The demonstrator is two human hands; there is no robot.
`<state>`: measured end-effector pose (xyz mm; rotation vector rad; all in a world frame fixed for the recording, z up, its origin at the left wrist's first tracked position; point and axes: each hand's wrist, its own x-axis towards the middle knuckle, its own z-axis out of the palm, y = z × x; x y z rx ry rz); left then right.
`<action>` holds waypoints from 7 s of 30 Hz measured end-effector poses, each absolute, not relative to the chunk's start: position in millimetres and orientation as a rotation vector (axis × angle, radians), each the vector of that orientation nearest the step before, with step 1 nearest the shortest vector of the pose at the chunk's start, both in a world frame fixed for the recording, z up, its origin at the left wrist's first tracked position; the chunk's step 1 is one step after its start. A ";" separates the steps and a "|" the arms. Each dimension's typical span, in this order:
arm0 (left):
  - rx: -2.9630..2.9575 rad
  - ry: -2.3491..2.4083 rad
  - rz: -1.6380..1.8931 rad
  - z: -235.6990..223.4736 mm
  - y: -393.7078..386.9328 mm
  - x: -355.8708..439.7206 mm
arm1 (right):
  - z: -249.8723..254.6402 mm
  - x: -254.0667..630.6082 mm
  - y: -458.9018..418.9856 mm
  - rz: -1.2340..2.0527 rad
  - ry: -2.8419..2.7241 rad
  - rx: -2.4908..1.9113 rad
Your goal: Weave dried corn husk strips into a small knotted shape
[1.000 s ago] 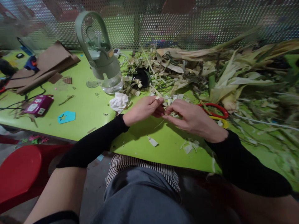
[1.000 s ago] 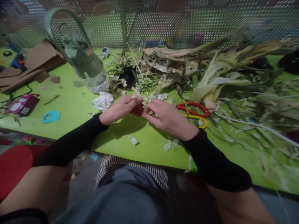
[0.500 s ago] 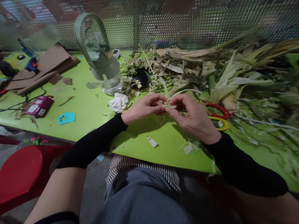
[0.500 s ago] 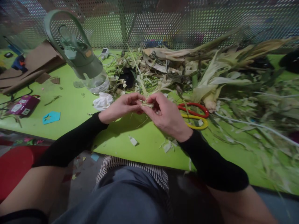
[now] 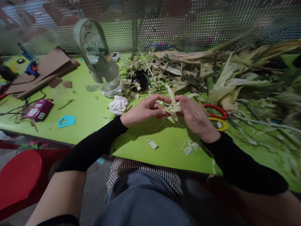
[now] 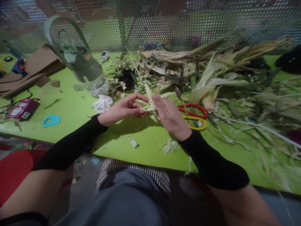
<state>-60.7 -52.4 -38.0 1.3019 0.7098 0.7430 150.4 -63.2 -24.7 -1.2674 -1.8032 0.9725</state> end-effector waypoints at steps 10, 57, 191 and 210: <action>1.422 0.840 0.689 -28.5 -51.0 -71.3 | -23.5 148.3 -57.4 1.172 -1.240 -1.146; 1.711 0.956 0.777 -17.5 -70.6 -51.8 | -22.2 150.9 -64.4 0.860 -1.927 -1.117; 1.377 0.796 0.724 -33.5 -72.6 -43.8 | -30.4 137.5 -65.4 0.977 -1.684 -1.128; 1.809 0.830 0.908 -54.0 -87.8 -36.2 | -28.2 139.7 -69.4 0.955 -1.654 -1.096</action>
